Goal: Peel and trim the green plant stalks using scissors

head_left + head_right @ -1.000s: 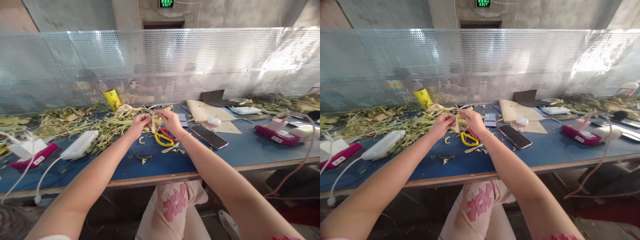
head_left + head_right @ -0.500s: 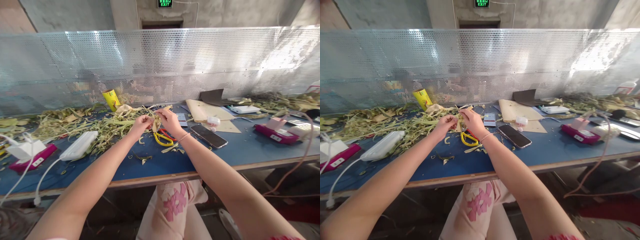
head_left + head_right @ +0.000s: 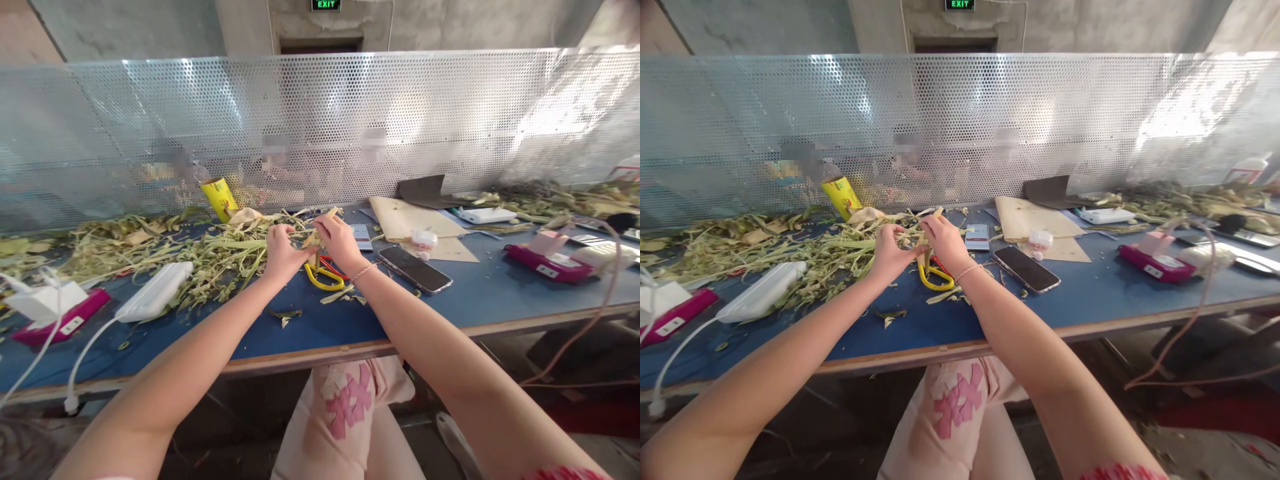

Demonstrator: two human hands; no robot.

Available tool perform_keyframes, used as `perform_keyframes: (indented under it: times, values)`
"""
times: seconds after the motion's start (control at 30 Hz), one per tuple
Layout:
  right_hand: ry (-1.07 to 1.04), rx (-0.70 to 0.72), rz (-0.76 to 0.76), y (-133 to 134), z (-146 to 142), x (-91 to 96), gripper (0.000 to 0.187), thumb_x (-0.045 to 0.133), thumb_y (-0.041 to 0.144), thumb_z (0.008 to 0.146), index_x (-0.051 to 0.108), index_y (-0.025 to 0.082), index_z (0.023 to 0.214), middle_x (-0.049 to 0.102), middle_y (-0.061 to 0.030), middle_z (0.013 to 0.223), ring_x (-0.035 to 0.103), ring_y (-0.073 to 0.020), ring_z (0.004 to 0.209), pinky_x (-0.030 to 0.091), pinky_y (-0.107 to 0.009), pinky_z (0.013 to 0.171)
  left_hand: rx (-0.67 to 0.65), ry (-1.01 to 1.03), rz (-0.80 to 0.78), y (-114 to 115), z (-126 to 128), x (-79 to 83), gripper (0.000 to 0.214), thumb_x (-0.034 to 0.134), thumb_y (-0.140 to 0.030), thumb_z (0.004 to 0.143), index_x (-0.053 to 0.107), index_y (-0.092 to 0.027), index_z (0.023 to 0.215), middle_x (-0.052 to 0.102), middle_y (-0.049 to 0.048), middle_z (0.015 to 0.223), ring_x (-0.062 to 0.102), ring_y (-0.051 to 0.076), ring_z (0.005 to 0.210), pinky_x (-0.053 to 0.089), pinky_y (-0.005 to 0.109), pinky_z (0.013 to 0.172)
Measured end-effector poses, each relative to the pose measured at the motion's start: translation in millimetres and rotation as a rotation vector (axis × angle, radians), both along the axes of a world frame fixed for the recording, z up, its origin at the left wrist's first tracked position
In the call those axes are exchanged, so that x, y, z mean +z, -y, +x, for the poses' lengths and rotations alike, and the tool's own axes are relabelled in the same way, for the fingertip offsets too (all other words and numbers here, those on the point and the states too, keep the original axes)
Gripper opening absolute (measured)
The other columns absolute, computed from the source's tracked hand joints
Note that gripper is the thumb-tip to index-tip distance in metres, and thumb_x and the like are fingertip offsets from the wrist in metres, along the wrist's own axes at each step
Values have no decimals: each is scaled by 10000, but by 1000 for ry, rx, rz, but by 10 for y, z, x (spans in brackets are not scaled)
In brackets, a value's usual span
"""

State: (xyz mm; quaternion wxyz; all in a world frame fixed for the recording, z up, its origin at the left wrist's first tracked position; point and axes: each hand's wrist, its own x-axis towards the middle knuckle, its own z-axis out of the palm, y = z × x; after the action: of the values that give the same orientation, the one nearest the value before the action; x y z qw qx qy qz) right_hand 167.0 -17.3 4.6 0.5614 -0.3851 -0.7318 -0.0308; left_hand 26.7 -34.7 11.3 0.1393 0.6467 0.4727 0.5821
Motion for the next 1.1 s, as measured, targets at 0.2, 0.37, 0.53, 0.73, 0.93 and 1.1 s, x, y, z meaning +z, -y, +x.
perform_keyframes:
  times: [0.2,0.37,0.53,0.73,0.93,1.1]
  values:
    - [-78,-15,32,21,-25,10,207,406,276,859,594,198,818,598,-51,771,562,-141,725,449,-245,693,-193,-205,-199,38,34,-15,176,583,-293,684,493,-185,578,485,-23,532,442,118,530,317,259,559]
    - [53,23,-7,49,-30,-4,233,376,265,872,601,205,864,597,-67,831,572,-151,741,454,-256,693,-257,-82,-272,19,62,-27,222,611,-258,639,456,-180,501,443,-48,442,406,88,454,315,236,501]
    - [192,0,13,25,1,-41,210,413,259,860,613,202,892,606,-70,850,580,-153,718,433,-242,642,-532,353,-628,89,107,26,230,636,-172,599,427,-156,505,522,-23,467,512,88,484,437,248,561]
    - [94,-4,-5,26,21,1,195,449,251,841,635,201,874,638,-47,823,591,-134,713,433,-227,665,-686,443,-689,84,62,45,260,664,-87,549,415,-135,489,568,1,531,573,95,562,450,245,621]
    - [-180,116,-125,31,12,90,184,470,225,804,652,200,796,678,-8,791,609,-126,742,447,-232,686,-803,286,-511,28,33,-3,319,684,-166,542,378,-149,454,451,-48,481,526,78,555,422,251,678]
    - [-353,118,-200,45,-1,135,165,487,226,771,647,187,759,674,6,722,600,-119,691,444,-239,667,-647,-89,-299,61,25,31,320,632,-161,585,342,-159,449,339,-71,474,352,46,459,317,216,527]
